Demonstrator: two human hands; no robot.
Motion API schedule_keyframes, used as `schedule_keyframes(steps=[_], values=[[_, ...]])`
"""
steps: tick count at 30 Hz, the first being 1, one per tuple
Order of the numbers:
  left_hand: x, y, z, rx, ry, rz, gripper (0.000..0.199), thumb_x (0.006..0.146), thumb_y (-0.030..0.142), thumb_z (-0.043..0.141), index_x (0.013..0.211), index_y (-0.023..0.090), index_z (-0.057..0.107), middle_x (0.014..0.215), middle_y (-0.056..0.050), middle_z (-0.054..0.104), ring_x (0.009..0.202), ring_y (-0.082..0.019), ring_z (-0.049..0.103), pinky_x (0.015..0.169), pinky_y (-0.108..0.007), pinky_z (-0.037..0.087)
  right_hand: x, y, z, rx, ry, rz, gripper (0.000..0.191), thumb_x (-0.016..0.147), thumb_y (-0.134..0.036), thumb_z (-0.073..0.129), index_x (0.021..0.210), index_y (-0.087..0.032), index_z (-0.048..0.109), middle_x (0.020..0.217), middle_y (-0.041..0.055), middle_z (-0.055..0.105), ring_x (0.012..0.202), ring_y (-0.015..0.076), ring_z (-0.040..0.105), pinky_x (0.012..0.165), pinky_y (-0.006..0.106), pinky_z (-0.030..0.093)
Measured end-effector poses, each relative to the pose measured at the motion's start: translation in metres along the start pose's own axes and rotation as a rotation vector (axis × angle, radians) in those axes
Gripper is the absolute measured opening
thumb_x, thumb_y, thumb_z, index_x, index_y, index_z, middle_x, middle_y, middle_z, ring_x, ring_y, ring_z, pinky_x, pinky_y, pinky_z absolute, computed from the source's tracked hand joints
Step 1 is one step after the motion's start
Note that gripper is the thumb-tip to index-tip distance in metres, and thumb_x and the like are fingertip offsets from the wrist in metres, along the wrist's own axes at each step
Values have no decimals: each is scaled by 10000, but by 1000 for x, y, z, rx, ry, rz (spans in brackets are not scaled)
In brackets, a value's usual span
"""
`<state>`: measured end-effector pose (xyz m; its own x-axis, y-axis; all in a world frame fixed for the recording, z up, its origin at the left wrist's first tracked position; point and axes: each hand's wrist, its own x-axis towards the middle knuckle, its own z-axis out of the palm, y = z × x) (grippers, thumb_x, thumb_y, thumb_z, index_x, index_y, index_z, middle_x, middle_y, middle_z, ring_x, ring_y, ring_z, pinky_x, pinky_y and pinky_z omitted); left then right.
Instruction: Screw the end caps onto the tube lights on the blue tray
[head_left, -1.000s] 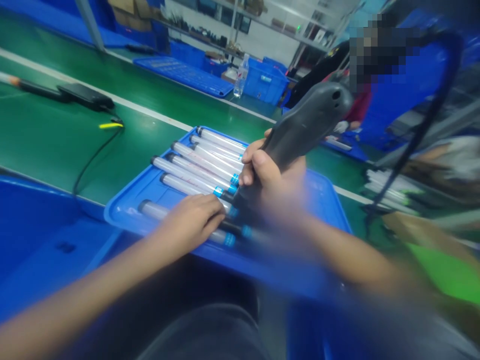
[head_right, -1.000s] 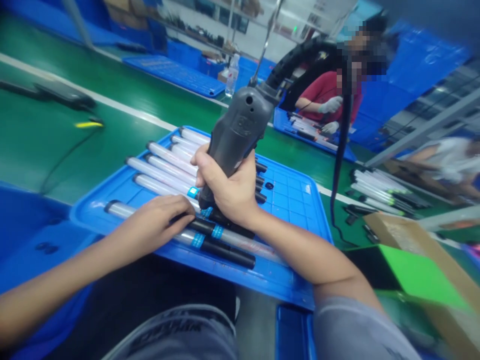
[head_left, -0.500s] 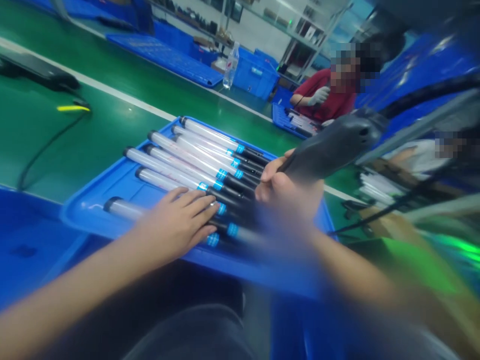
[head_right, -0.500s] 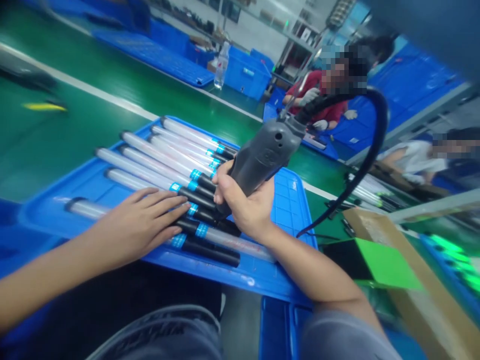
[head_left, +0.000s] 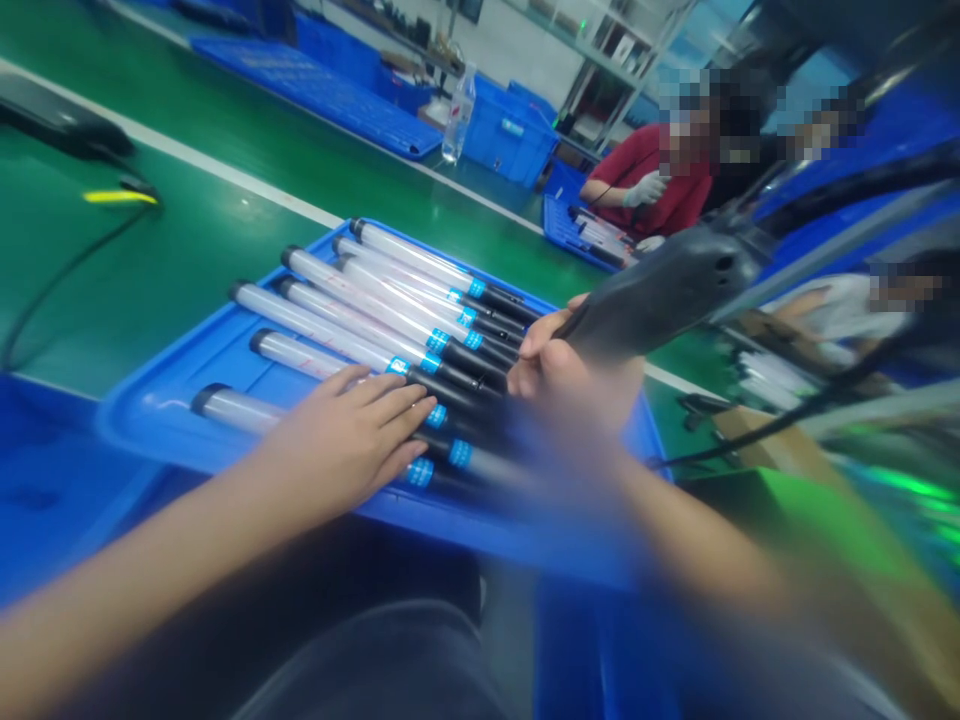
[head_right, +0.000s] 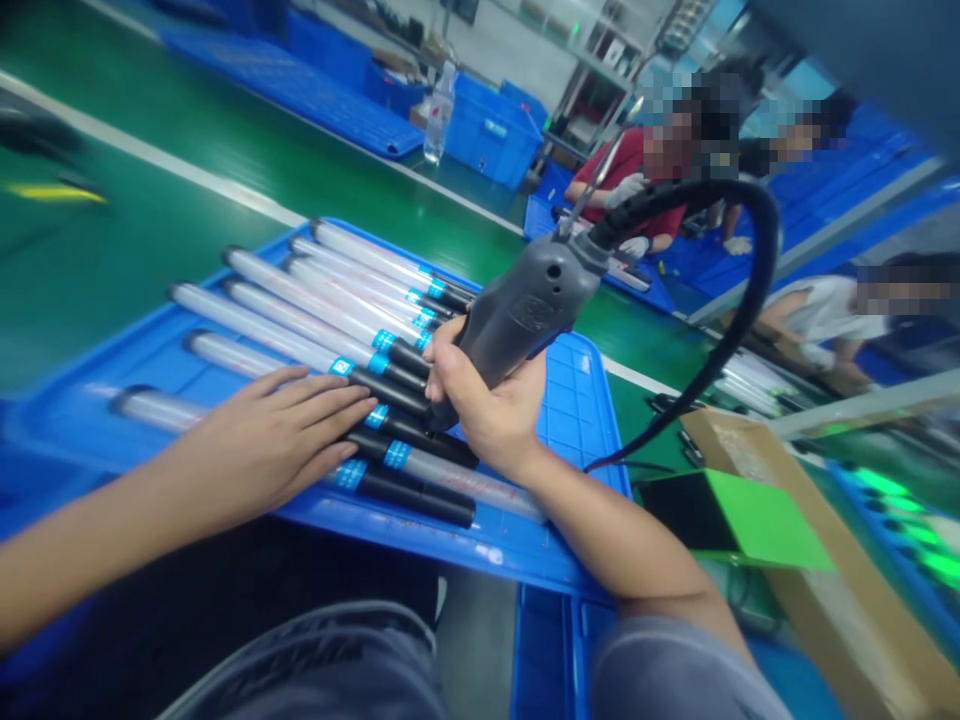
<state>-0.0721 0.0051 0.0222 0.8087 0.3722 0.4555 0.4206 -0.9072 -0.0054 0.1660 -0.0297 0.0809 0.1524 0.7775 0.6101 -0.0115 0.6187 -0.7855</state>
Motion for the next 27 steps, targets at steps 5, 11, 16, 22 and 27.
schedule_keyframes(steps=[5,11,16,22,27], values=[[0,0,1,11,-4,-8,478,1126,387,365,1395,186,705,1386,-93,730,1287,-305,666,1151,-505,416,1,-3,4,-75,43,38,266,914,-395,774,1018,-272,563,766,-69,631,512,76,569,510,245,543],[-1,0,-1,59,-6,17,490,1123,377,359,1396,164,707,1380,-103,732,1288,-320,664,1126,-515,443,4,-9,12,-50,109,64,233,911,-324,751,979,-251,541,701,-92,613,486,65,569,508,227,535],[0,0,-1,81,5,22,514,1133,367,317,1366,149,721,1369,-103,738,1277,-314,670,1114,-506,449,3,-10,14,-43,108,73,319,896,-363,777,1059,-270,519,720,-88,616,493,79,562,500,244,527],[1,-1,-5,23,12,4,433,1106,367,419,1324,177,741,1352,-109,743,1253,-331,661,1087,-520,471,10,-11,9,-24,106,73,308,903,-374,774,1050,-261,528,767,-69,650,524,77,575,531,245,532],[21,11,-11,-168,51,-57,380,1072,441,556,1273,169,729,1222,-107,763,1137,-291,661,989,-445,515,19,-23,18,27,102,37,253,895,-361,767,1013,-251,572,790,-56,668,534,74,580,561,254,542]])
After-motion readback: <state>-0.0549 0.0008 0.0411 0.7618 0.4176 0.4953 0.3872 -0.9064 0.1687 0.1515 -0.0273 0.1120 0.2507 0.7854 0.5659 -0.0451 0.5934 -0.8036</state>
